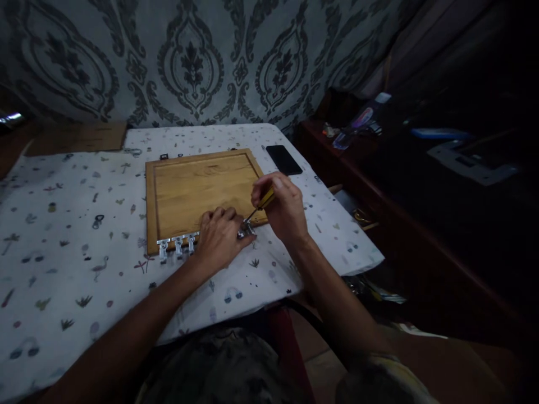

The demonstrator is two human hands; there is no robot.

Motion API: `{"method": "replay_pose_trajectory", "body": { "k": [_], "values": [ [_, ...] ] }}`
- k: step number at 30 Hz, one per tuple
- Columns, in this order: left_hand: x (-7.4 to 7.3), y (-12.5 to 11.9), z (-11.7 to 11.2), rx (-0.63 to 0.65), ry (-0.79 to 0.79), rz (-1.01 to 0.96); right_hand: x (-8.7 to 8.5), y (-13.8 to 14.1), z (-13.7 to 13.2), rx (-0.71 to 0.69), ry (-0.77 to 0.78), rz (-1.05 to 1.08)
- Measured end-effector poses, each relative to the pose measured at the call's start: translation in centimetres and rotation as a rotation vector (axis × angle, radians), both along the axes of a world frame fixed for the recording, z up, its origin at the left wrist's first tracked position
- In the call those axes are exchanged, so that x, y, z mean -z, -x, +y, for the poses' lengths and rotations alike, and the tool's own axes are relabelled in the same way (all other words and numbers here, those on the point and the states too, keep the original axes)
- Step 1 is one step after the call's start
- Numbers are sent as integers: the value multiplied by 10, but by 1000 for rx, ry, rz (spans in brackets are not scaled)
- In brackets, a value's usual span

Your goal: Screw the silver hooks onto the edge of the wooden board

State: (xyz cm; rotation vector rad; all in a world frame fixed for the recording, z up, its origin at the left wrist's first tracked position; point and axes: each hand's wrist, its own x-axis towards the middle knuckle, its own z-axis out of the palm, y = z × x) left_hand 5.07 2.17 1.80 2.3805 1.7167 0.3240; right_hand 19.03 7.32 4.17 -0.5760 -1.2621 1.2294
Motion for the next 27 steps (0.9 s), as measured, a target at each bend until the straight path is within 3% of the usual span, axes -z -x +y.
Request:
{"method": "replay_pose_trajectory", "body": {
  "k": [6,14,16,21,27],
  "values": [
    [-2,-6,0,-47,-5,8,-7,-16,17,-209,-81,-124],
    [-4,-11,0,-93,2,14,-6,-7,38,-681,-16,40],
    [-3,-10,-1,-79,-11,-10,-5,-4,39,-687,-50,63],
    [2,-8,-2,-73,-65,-67,-7,-8,32,-554,-90,229],
    [2,-11,-4,-96,-74,-85,-10,-20,26,-471,10,322]
  ]
}}
